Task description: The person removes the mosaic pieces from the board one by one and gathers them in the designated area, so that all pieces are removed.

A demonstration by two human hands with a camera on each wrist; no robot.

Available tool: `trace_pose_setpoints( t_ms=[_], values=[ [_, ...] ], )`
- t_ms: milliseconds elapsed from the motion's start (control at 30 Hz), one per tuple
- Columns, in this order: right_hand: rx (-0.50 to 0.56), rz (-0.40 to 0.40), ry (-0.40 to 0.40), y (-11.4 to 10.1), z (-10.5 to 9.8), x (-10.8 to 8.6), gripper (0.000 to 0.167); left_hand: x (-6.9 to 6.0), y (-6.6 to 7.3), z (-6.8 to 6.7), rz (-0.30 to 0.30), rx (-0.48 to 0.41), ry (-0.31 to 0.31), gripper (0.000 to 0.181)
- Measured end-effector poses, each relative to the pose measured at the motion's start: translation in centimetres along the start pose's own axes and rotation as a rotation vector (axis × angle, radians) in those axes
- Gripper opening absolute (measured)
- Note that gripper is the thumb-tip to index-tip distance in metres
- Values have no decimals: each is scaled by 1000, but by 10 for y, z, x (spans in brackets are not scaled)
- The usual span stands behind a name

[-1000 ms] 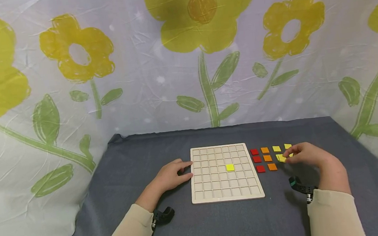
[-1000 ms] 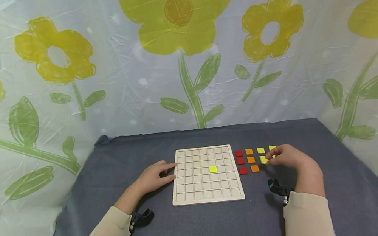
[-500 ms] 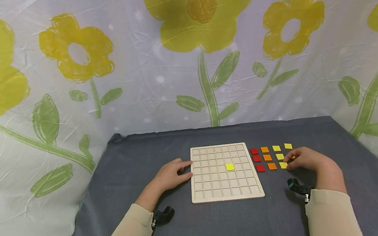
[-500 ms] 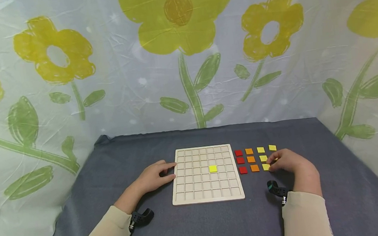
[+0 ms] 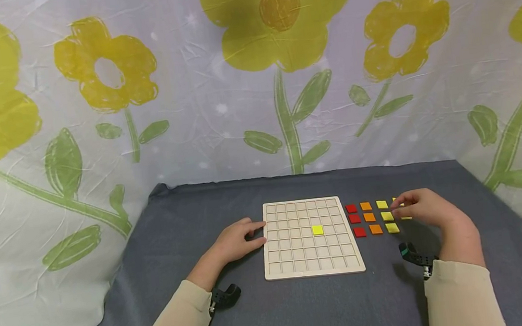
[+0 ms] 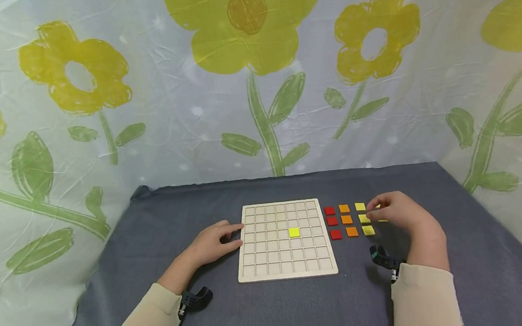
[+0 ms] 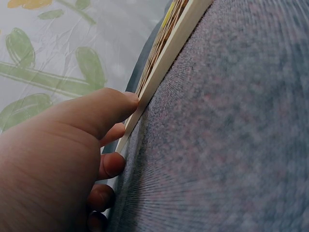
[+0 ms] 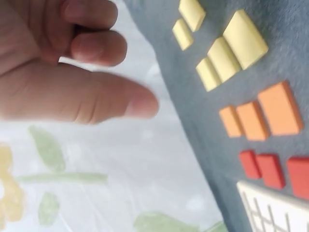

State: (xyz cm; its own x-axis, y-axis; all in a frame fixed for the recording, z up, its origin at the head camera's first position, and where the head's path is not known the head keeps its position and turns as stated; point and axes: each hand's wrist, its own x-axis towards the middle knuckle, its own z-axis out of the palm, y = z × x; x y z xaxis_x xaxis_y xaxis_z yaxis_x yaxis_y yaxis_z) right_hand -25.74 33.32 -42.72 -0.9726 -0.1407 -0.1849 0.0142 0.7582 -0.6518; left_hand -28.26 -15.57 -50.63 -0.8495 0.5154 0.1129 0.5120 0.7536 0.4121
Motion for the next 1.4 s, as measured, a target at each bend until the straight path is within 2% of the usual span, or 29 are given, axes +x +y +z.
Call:
trace_pose_setpoints(
  t_ms=[367, 700, 1067, 1400],
  values=[
    [32, -151, 77, -34, -1, -4, 33, 1, -4, 3, -3, 3, 4, 51],
    [74, -227, 65, -60, 19, 9, 27, 1, -3, 2, -8, 5, 5, 50],
    [84, -293, -40, -80, 55, 29, 27, 1, -3, 2, -14, -4, 0, 50],
    [-1, -344, -137, -84, 90, 46, 33, 1, -3, 2, -20, 0, 2, 50]
  ],
)
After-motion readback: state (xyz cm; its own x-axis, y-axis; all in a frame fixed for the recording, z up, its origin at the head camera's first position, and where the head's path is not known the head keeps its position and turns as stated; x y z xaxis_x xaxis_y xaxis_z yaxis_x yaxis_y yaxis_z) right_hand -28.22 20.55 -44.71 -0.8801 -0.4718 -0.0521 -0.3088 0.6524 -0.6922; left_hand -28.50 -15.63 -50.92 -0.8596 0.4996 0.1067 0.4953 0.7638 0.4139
